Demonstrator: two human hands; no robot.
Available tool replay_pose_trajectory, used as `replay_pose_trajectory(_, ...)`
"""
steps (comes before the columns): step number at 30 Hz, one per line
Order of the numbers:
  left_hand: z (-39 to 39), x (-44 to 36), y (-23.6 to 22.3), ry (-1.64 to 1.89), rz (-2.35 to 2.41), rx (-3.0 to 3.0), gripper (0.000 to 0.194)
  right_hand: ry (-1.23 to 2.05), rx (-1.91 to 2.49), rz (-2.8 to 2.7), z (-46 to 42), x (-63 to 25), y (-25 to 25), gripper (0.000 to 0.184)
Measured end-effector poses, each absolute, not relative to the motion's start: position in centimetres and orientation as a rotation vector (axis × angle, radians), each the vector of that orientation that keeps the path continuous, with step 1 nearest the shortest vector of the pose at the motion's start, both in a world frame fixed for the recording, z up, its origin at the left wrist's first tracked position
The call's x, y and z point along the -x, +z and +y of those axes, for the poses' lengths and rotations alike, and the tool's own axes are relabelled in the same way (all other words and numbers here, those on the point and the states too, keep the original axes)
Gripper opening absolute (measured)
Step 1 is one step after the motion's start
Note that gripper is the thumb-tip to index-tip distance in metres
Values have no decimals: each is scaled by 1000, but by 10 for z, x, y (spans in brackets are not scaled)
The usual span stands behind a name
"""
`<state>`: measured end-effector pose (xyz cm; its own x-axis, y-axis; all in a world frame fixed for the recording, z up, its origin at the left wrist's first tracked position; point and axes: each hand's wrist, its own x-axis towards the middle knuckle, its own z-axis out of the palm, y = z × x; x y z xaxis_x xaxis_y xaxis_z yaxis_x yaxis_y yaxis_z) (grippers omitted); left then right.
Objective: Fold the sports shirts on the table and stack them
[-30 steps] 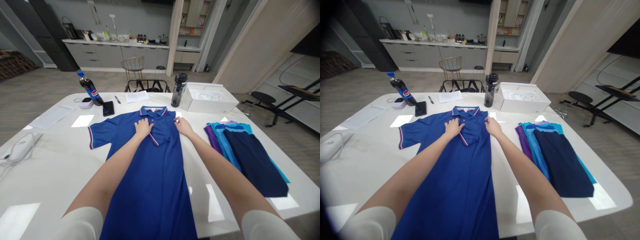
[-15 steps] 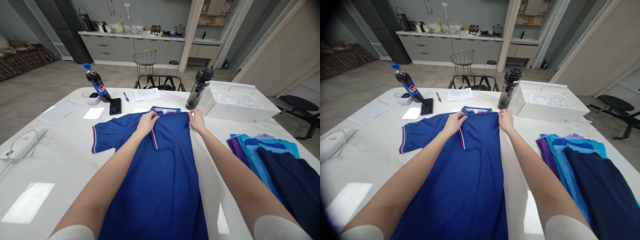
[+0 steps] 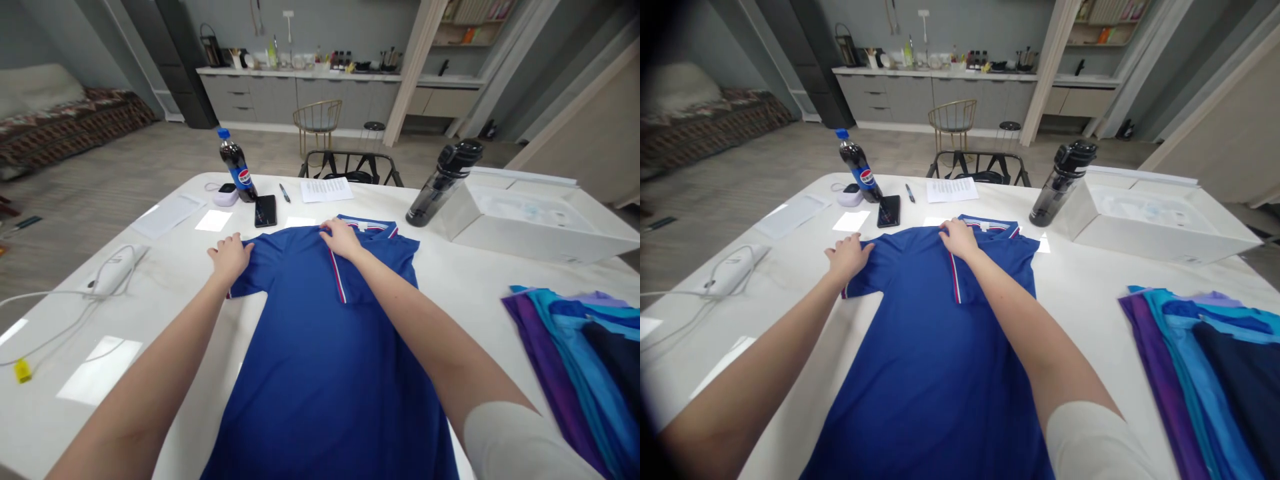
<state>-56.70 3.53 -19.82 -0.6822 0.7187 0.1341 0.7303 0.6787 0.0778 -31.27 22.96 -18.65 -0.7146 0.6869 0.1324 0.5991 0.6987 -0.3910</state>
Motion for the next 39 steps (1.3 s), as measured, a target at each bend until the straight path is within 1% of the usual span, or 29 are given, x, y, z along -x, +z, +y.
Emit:
replay_pose_trajectory(3, 19, 595, -196, -128, -2882, 1276, 50, 508, 1013, -2728, 222, 368, -192, 41)
replay_pose_trajectory(5, 9, 605, -192, -165, -2962, 1279, 43, 474, 1024, -2776, 219, 393, -196, 48)
replay_pose_trajectory(6, 4, 609, -190, -225, -3004, 1265, 41, 459, 1024, -2800, 219, 401, -198, 49)
replay_pose_trajectory(9, -11, 611, -178, -597, -3047, 1239, 38, 450, 1000, -2839, 220, 414, -202, 38)
replay_pose_trajectory(12, -21, 600, -151, -1190, -2957, 1354, 36, 514, 943, -2762, 223, 412, -202, 25)
replay_pose_trajectory(14, -19, 579, -123, -1615, -2865, 1441, 38, 623, 885, -2645, 227, 404, -198, 22)
replay_pose_trajectory(16, -5, 542, -91, -1952, -2781, 1493, 41, 777, 824, -2520, 235, 388, -189, 23)
replay_pose_trajectory(19, 34, 462, -58, -2222, -2721, 1666, 38, 1002, 821, -2336, 250, 346, -175, 30)
replay_pose_trajectory(20, 51, 433, -56, -2288, -2699, 1789, 35, 1057, 847, -2268, 256, 326, -172, 33)
replay_pose_trajectory(22, 84, 381, -65, -2370, -2687, 1978, 30, 1139, 946, -2120, 267, 278, -170, 37)
replay_pose_trajectory(23, 99, 362, -75, -2316, -2731, 2040, 30, 1162, 1024, -2040, 272, 251, -172, 37)
replay_pose_trajectory(24, 113, 348, -87, -2162, -2782, 2108, 32, 1173, 1114, -1962, 275, 223, -174, 37)
replay_pose_trajectory(26, 134, 338, -115, -1614, -2789, 2183, 31, 1171, 1284, -1864, 275, 169, -181, 39)
replay_pose_trajectory(27, 141, 340, -129, -1276, -2699, 2220, 27, 1153, 1344, -1867, 271, 146, -184, 42)
replay_pose_trajectory(28, 146, 346, -141, -962, -2570, 2225, 27, 1120, 1380, -1911, 265, 127, -187, 45)
replay_pose_trajectory(30, 154, 363, -161, -477, -2396, 2181, 35, 1005, 1409, -2083, 245, 104, -192, 51)
replay_pose_trajectory(31, 157, 371, -168, -306, -2372, 2175, 37, 917, 1414, -2182, 234, 100, -193, 53)
replay_pose_trajectory(32, 160, 379, -173, -187, -2374, 2160, 38, 813, 1418, -2270, 223, 101, -194, 54)
replay_pose_trajectory(34, 163, 392, -180, -68, -2394, 2151, 40, 601, 1423, -2395, 203, 111, -196, 54)
replay_pose_trajectory(36, 165, 402, -184, -49, -2415, 2145, 40, 439, 1445, -2452, 192, 124, -198, 51)
replay_pose_trajectory(39, 164, 419, -187, -103, -2443, 2155, 34, 353, 1488, -2464, 188, 137, -200, 37)
